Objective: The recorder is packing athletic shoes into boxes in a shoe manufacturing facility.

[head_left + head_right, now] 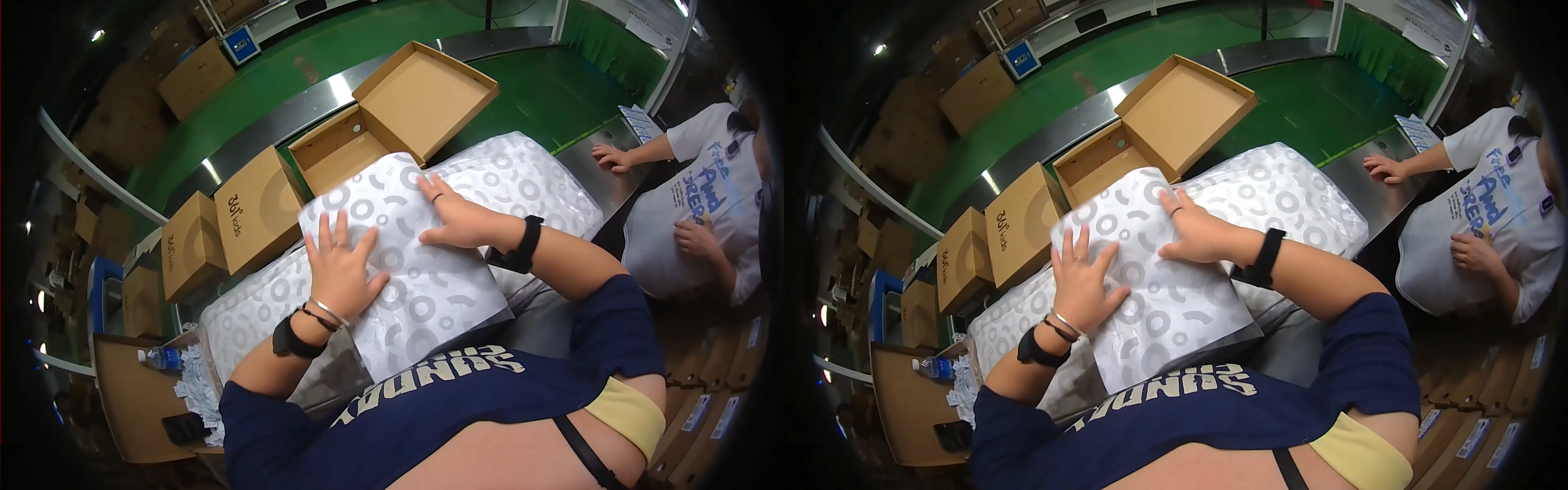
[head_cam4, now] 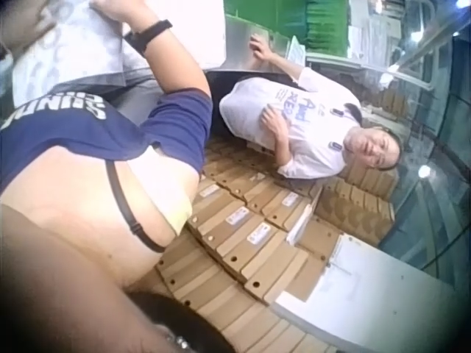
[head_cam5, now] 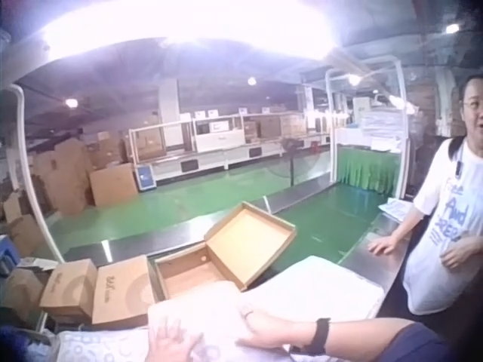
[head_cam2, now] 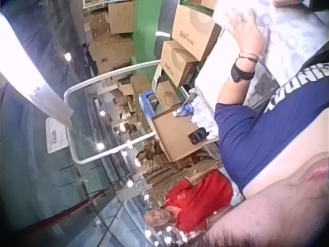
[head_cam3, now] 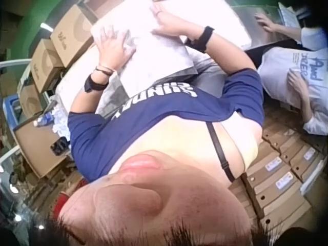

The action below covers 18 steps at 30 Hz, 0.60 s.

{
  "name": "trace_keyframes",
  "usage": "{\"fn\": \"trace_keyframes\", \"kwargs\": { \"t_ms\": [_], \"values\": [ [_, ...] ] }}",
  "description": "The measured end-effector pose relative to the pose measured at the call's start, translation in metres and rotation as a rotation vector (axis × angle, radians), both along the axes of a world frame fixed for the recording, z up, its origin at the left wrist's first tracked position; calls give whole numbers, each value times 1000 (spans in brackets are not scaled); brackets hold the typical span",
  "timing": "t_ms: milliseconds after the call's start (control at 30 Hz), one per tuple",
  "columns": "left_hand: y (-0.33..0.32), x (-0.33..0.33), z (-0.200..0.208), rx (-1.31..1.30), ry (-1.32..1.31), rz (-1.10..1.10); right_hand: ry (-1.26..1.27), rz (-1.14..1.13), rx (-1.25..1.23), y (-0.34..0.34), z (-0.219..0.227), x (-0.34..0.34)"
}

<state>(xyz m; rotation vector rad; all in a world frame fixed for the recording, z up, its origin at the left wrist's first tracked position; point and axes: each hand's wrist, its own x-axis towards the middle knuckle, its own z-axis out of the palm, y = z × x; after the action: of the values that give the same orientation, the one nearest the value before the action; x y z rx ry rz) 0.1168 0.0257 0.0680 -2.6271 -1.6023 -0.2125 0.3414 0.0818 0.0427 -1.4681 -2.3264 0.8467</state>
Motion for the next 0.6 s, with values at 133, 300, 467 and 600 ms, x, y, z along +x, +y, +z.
{"fn": "trace_keyframes", "kwargs": {
  "t_ms": [133, 300, 467, 600],
  "values": [
    [-9, -36, -56, -151, -382, 162, 390, -87, -485, -16, -25, 51],
    [-21, -26, -73, -676, -1436, 165, 658, -25, -676, -48, -22, 35],
    [27, -31, -51, -720, -1685, 83, 763, -162, -592, -23, -8, 14],
    [137, -45, -22, -804, -1752, 60, 810, -104, -665, 94, 3, 2]
  ]
}}
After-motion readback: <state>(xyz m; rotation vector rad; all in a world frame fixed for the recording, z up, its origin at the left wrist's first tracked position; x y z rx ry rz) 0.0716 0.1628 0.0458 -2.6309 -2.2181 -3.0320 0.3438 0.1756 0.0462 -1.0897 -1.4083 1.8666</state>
